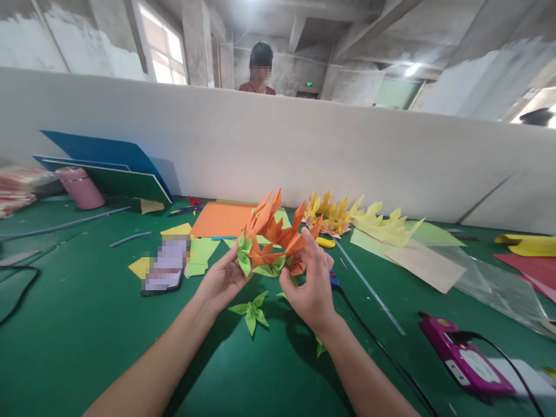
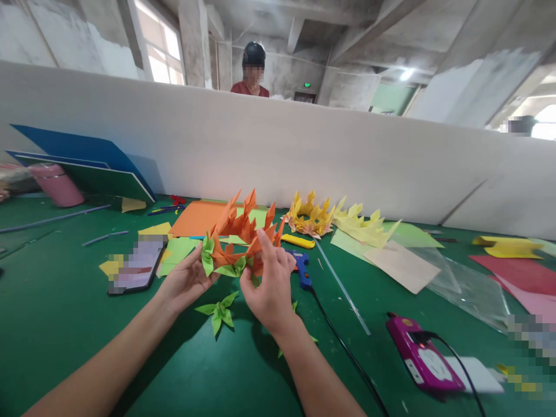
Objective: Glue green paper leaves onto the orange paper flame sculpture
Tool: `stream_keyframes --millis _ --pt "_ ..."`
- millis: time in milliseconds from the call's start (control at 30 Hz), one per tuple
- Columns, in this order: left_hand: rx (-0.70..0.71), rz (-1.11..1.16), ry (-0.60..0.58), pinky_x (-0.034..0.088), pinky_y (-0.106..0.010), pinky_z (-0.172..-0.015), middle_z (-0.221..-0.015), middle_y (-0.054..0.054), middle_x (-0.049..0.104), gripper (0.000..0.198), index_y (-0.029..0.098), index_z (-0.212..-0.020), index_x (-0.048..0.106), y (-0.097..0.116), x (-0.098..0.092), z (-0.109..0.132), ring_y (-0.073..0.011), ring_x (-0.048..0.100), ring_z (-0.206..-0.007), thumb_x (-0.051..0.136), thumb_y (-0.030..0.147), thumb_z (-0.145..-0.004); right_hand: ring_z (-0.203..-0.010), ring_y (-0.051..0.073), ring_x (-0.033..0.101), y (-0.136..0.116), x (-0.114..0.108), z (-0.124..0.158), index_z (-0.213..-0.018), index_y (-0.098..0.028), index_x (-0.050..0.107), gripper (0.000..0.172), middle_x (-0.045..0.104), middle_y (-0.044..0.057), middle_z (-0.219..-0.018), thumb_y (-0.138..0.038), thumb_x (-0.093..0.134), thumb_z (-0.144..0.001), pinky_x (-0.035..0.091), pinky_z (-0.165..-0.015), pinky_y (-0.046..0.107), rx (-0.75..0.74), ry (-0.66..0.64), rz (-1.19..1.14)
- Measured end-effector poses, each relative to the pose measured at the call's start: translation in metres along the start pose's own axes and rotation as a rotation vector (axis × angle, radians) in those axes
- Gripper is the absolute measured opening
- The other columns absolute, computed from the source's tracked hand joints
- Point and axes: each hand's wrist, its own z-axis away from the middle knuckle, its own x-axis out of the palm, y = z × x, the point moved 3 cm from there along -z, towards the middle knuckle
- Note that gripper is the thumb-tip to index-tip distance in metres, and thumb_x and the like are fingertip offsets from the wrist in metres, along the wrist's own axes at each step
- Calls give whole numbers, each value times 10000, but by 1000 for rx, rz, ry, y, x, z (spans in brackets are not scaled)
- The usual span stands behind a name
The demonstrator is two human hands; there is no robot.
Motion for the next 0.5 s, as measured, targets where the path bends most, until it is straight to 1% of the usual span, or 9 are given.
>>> stream_keyframes --millis 100,200,233,300,367,433,500 --pt "20 -14 -19 514 -241 -629 -768 -13 723 162 193 -924 668 -1 0 0 -135 665 -685 566 293 -847 -714 192 515 0 0 0 -1433 -264 170 771 567 8 -790 -140 507 -751 388 -724 407 -2 5 -2" --pt "59 -18 -96 512 -247 -644 -847 -19 728 220 192 -882 670 -3 -1 -1 -149 664 -749 640 384 -780 -732 198 522 1 -1 0 -1425 -254 181 753 577 0 -762 -135 507 -757 387 -735 414 12 13 -7" --pt "67 -25 -124 513 -253 -661 -864 -25 728 235 189 -871 672 -4 -2 -2 -157 663 -774 670 390 -751 -740 203 528 2 -1 0 -1420 -248 189 743 583 0 -759 -136 508 -759 387 -739 417 23 13 -7" --pt "82 -47 -157 510 -263 -708 -872 -27 728 218 183 -838 678 -6 -3 -3 -163 658 -802 730 339 -694 -750 212 536 3 -1 0 -1411 -236 206 720 595 5 -766 -143 509 -765 387 -746 424 48 6 -5" --pt "96 -65 -152 502 -265 -749 -838 -17 726 184 175 -797 682 -8 -4 -4 -152 654 -792 761 266 -658 -758 219 542 4 -1 0 -1407 -232 215 709 607 9 -773 -148 511 -768 383 -755 431 60 -2 -8" --pt "111 -72 -138 492 -266 -770 -802 -11 720 155 166 -773 685 -9 -6 -5 -143 649 -776 759 241 -658 -776 223 549 5 -1 1 -1411 -235 208 716 619 15 -791 -147 511 -768 378 -764 435 55 -3 -10" --pt "121 -72 -134 484 -274 -790 -807 -14 719 138 164 -782 691 -9 -7 -5 -145 648 -790 743 237 -678 -791 224 550 5 0 1 -1416 -244 192 727 626 20 -818 -150 508 -769 377 -765 435 49 -5 -9"
